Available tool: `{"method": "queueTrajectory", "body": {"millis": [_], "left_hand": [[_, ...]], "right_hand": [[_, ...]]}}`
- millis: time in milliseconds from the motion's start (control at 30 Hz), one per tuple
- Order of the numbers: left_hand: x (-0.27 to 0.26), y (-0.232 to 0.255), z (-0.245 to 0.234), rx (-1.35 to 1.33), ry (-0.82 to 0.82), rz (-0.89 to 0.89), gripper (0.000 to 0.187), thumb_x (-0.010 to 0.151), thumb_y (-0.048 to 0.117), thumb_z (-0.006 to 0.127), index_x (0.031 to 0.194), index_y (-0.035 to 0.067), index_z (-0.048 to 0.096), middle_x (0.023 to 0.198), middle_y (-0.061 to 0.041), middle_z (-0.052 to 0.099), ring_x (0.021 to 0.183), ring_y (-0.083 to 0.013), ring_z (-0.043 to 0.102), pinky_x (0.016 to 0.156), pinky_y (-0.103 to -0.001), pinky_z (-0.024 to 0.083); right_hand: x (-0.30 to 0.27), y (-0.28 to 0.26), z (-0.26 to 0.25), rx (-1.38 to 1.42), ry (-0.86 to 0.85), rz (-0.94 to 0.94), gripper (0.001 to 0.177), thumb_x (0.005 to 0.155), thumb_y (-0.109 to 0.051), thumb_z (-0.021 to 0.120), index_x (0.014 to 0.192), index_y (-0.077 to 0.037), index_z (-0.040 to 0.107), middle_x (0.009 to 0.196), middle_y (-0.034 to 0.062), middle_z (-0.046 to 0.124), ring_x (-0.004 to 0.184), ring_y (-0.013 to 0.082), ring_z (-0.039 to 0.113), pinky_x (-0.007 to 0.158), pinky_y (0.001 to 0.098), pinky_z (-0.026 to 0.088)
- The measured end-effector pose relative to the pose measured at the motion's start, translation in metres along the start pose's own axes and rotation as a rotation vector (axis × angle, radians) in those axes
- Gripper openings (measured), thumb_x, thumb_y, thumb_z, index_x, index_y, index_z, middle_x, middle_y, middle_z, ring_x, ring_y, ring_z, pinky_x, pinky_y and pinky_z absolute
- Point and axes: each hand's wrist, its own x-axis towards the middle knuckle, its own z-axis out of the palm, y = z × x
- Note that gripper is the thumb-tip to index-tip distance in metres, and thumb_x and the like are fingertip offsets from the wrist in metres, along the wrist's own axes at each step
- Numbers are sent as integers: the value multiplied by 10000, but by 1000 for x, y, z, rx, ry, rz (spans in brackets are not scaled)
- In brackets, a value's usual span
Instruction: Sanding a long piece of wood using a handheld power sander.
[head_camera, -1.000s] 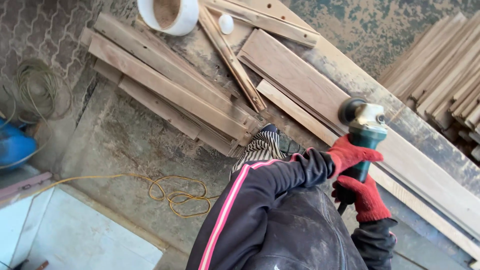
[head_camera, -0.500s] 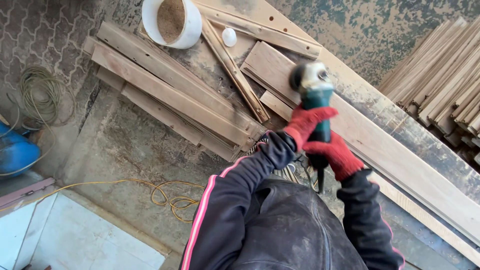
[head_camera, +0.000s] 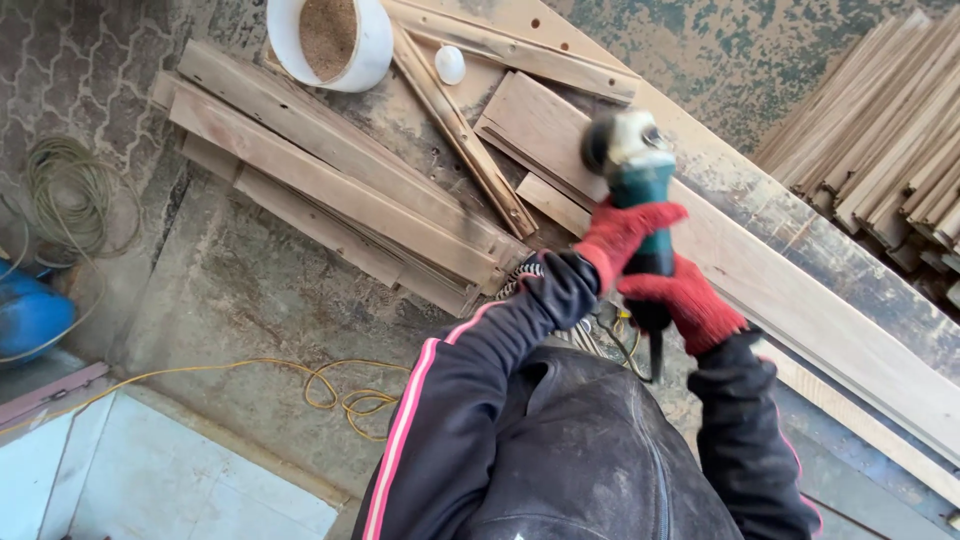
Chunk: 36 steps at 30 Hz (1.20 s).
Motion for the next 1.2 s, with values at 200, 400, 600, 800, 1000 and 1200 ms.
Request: {"method": "queueTrajectory", "body": {"millis": [200, 400, 600, 800, 1000, 1200], "left_hand": [[-42, -68, 57, 79, -209, -121, 778, 461, 349, 956, 1154, 103, 702, 946, -142, 733, 964, -322, 716, 956, -463, 564], [-66, -99, 73, 189, -352, -196, 777, 452, 338, 945, 1148, 110, 683, 948, -131, 728, 1007, -330, 710, 1013, -454, 534], [-62, -65, 42, 143, -284, -150, 753, 477, 321, 938, 1149, 80, 701, 982, -189, 726, 1015, -365, 705, 992, -480, 537], [-18, -47, -6, 111, -138, -36, 619, 529, 346, 987, 1060, 151, 735, 851, -112, 748, 831, -278, 749, 820, -440, 614], [-21, -49, 12, 13, -78, -32, 653, 532, 219, 989, 1085, 57, 682, 807, -102, 726, 716, -211, 703, 728, -397, 615], [-53, -77, 60, 192, -254, -135, 675, 484, 306, 974, 1071, 95, 716, 845, -120, 720, 851, -280, 722, 876, -445, 577]], "right_hand": [[-56, 79, -50, 130, 181, 31, 393, 651, -71, 861, 941, 66, 633, 659, 312, 602, 517, 479, 656, 439, 576, 562], [-68, 146, -68, 235, 281, 20, 326, 681, -69, 844, 902, 43, 631, 656, 275, 613, 516, 451, 664, 453, 560, 572], [-52, 110, -40, 150, 226, 34, 382, 604, -88, 911, 900, 3, 686, 683, 220, 646, 527, 372, 676, 490, 508, 581], [-20, 54, -2, 123, 76, -26, 405, 567, -87, 938, 878, -2, 693, 666, 225, 669, 518, 346, 688, 475, 463, 584], [-20, 62, -14, -4, 81, -26, 536, 533, -205, 988, 979, -64, 726, 778, 168, 688, 701, 296, 702, 621, 440, 603], [-40, 134, -55, 230, 233, 66, 442, 584, -88, 950, 919, -15, 672, 678, 223, 652, 529, 363, 677, 440, 487, 574]]}}
